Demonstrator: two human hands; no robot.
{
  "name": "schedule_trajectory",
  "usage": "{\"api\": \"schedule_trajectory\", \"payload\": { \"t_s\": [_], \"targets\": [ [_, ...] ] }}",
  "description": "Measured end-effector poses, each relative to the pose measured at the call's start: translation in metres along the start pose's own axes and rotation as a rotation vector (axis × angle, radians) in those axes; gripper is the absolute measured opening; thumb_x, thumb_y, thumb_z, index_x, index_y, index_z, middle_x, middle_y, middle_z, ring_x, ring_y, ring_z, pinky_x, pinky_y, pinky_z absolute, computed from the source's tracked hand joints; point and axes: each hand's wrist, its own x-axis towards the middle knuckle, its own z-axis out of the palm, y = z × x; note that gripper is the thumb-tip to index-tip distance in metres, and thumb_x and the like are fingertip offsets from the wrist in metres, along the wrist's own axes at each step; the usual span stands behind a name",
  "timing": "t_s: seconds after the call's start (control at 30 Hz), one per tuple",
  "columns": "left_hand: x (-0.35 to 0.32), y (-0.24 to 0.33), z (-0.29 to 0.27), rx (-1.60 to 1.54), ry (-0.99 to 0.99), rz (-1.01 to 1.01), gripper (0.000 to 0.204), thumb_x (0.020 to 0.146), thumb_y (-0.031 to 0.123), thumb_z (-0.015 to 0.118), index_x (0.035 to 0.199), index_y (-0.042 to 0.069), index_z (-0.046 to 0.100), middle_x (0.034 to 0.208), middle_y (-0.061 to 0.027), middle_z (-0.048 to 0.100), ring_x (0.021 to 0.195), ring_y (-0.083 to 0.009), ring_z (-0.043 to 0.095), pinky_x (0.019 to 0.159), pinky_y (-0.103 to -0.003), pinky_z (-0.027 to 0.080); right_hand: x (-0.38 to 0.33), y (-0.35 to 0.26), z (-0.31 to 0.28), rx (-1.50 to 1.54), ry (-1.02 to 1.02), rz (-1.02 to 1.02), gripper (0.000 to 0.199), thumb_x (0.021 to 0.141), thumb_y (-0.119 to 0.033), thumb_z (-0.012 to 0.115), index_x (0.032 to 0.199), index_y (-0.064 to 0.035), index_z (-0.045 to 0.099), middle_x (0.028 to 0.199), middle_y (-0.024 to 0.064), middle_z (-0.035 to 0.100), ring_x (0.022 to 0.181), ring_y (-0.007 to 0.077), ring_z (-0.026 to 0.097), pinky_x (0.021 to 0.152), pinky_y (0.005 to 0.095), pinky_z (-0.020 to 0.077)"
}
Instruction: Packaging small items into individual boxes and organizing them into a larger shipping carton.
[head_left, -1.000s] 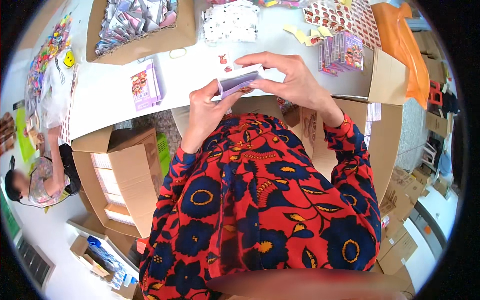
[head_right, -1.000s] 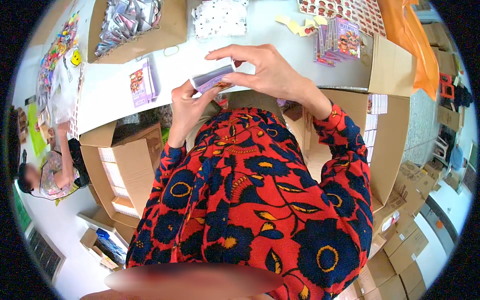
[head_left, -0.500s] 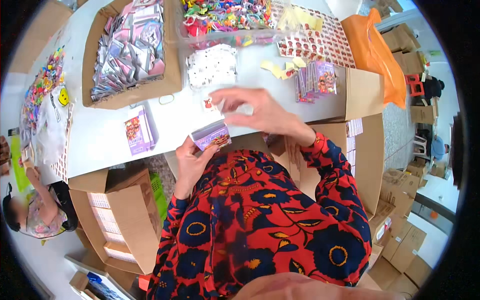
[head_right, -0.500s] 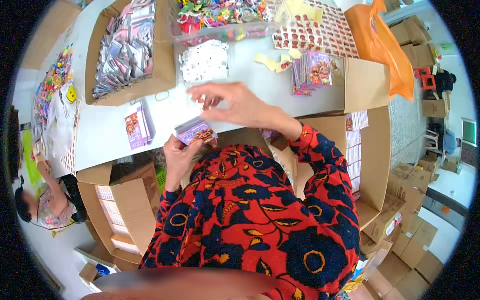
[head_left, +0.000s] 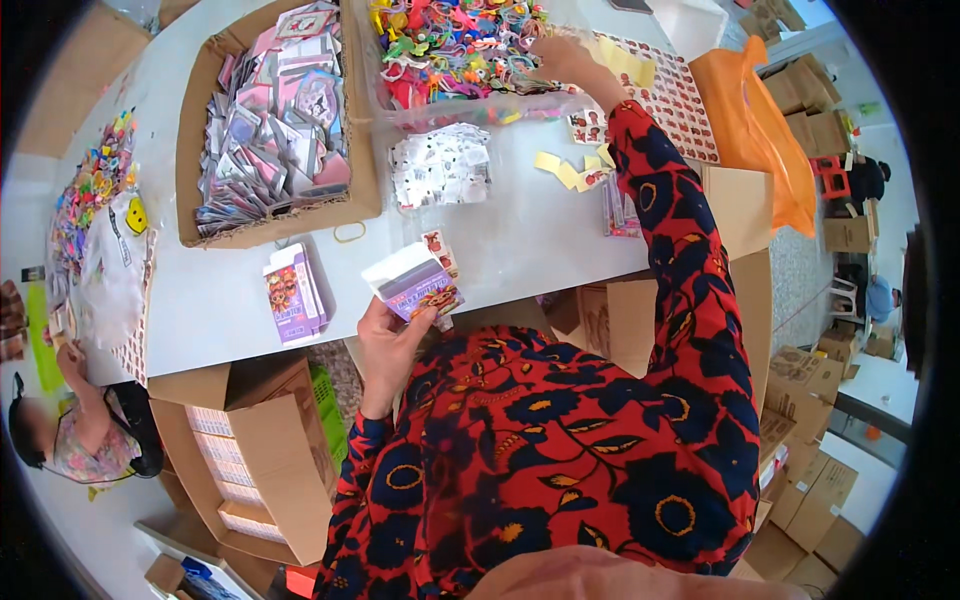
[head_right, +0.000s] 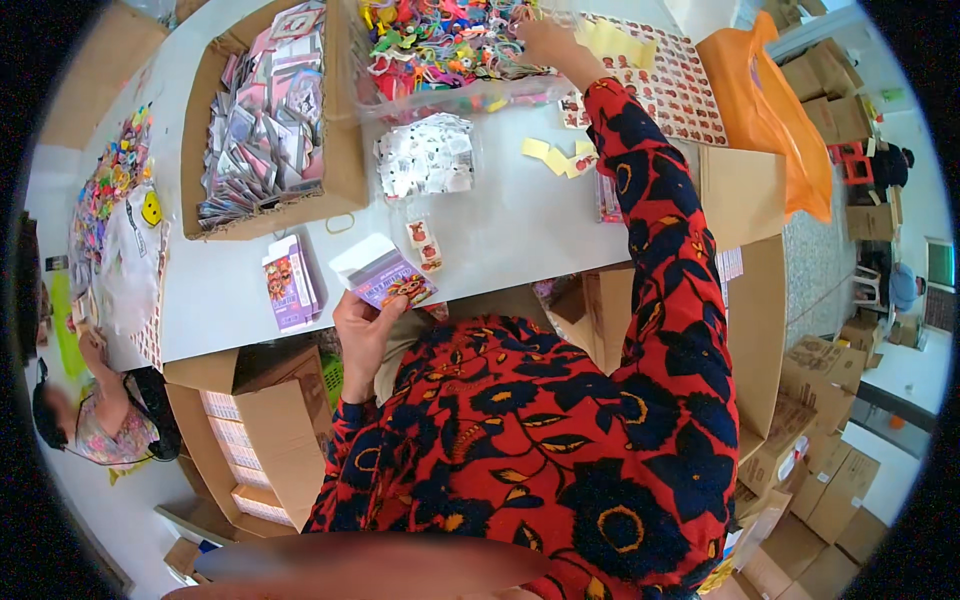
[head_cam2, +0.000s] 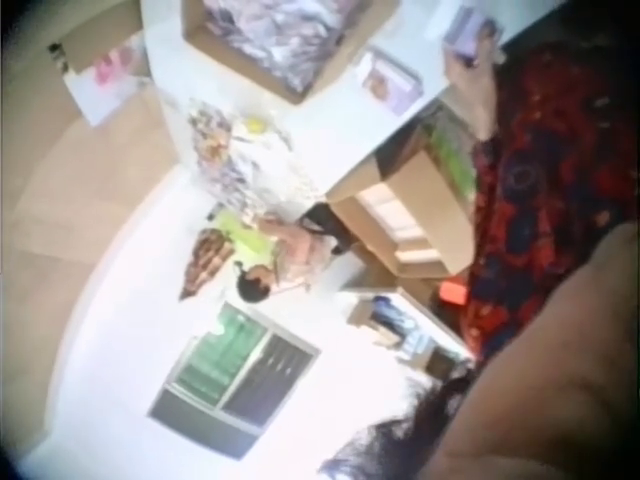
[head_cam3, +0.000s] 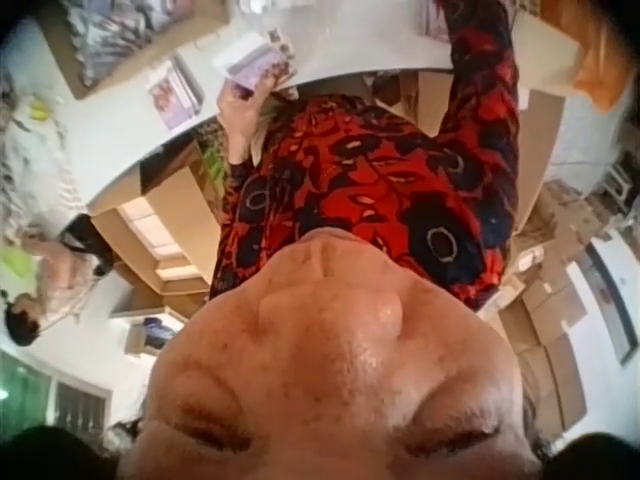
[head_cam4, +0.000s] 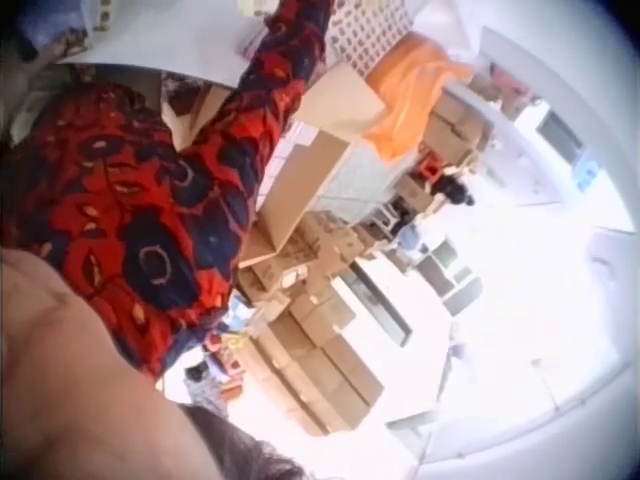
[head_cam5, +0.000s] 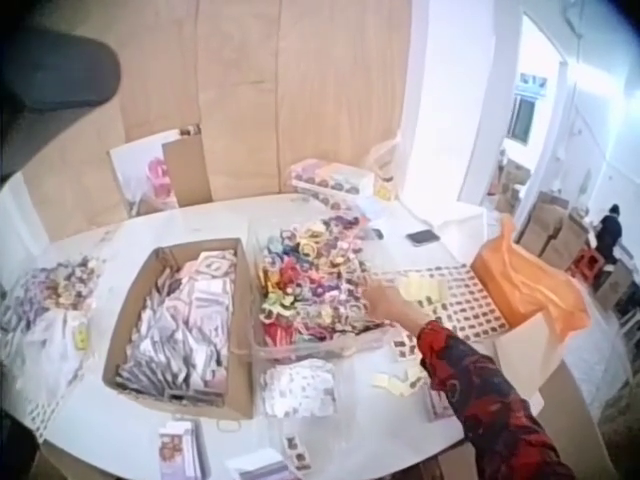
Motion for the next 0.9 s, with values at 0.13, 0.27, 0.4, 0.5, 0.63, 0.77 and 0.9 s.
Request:
{"api": "schedule_trajectory", "payload": {
  "t_s": [0.13, 0.27, 0.4, 0.5, 0.63, 0.77, 0.9],
  "targets": [
    [0.002, -0.004, -0.002, -0.041, -0.008, 0.002, 0.037, 0.08, -0.002, 0.066, 0.115, -0.004, 0.052, 0.101, -0.0087, 0.063, 0.089, -0.0128, 0.06, 0.078, -0.026, 0.049, 0.015, 0.007, 0.021, -0.181, -0.229, 0.035, 0.027, 0.074, -0.03, 0.061, 0.088, -0.0072, 0.066, 0.085, 0.0161, 0.065, 0.081, 0.034, 0.063, 0.071, 0.0441, 0.051],
    [0.006, -0.004, -0.001, -0.056, -0.017, -0.049, 0.034, 0.081, 0.0, 0.067, 0.112, -0.002, 0.053, 0.1, -0.0076, 0.063, 0.089, -0.0133, 0.06, 0.08, -0.027, 0.049, 0.017, 0.005, 0.022, -0.154, -0.201, 0.066, 0.018, 0.072, -0.023, 0.057, 0.074, -0.0084, 0.066, 0.081, 0.0135, 0.065, 0.076, 0.0331, 0.063, 0.068, 0.0427, 0.0519],
    [0.011, 0.0, 0.004, -0.027, -0.039, -0.038, 0.034, 0.081, 0.0, 0.067, 0.112, -0.002, 0.054, 0.1, -0.0076, 0.063, 0.09, -0.013, 0.06, 0.08, -0.027, 0.049, 0.018, 0.042, 0.026, 0.052, -0.143, -0.065, 0.016, 0.072, -0.021, 0.056, 0.072, -0.0091, 0.067, 0.08, 0.0117, 0.066, 0.071, 0.0269, 0.065, 0.063, 0.0382, 0.0535],
    [0.009, -0.006, 0.002, -0.02, -0.025, -0.029, 0.036, 0.08, -0.002, 0.066, 0.114, -0.003, 0.053, 0.101, -0.0079, 0.064, 0.089, -0.0129, 0.06, 0.079, -0.027, 0.05, 0.023, 0.014, 0.0, 0.299, -0.351, 0.169, 0.017, 0.073, -0.019, 0.054, 0.078, -0.0087, 0.067, 0.075, 0.009, 0.066, 0.067, 0.0199, 0.064, 0.057, 0.033, 0.0532],
    [0.01, -0.008, 0.006, -0.046, -0.065, -0.023, 0.038, 0.08, -0.004, 0.065, 0.116, -0.003, 0.053, 0.101, -0.0085, 0.064, 0.089, -0.0133, 0.061, 0.079, -0.028, 0.051, 0.026, 0.038, -0.003, 0.455, -0.391, 0.238, 0.021, 0.076, -0.02, 0.056, 0.09, -0.0069, 0.066, 0.078, 0.0103, 0.064, 0.07, 0.0209, 0.063, 0.057, 0.0311, 0.0505],
    [0.011, -0.007, 0.007, -0.048, -0.084, -0.005, 0.038, 0.08, -0.004, 0.065, 0.115, -0.003, 0.053, 0.1, -0.0085, 0.064, 0.089, -0.0133, 0.061, 0.077, -0.027, 0.051, 0.032, 0.061, 0.008, -0.137, -0.103, -0.243, 0.029, 0.077, -0.031, 0.054, 0.085, -0.0067, 0.066, 0.075, 0.015, 0.064, 0.071, 0.0258, 0.064, 0.061, 0.0359, 0.0494],
    [0.009, -0.009, 0.004, -0.093, -0.061, -0.027, 0.036, 0.08, -0.004, 0.065, 0.115, -0.003, 0.053, 0.1, -0.0084, 0.064, 0.089, -0.0132, 0.061, 0.076, -0.027, 0.052, 0.006, 0.026, -0.036, 0.55, -0.008, -0.478, 0.028, 0.075, -0.031, 0.056, 0.079, -0.0055, 0.066, 0.072, 0.0152, 0.064, 0.061, 0.0266, 0.062, 0.058, 0.0385, 0.0485]
  ]
}}
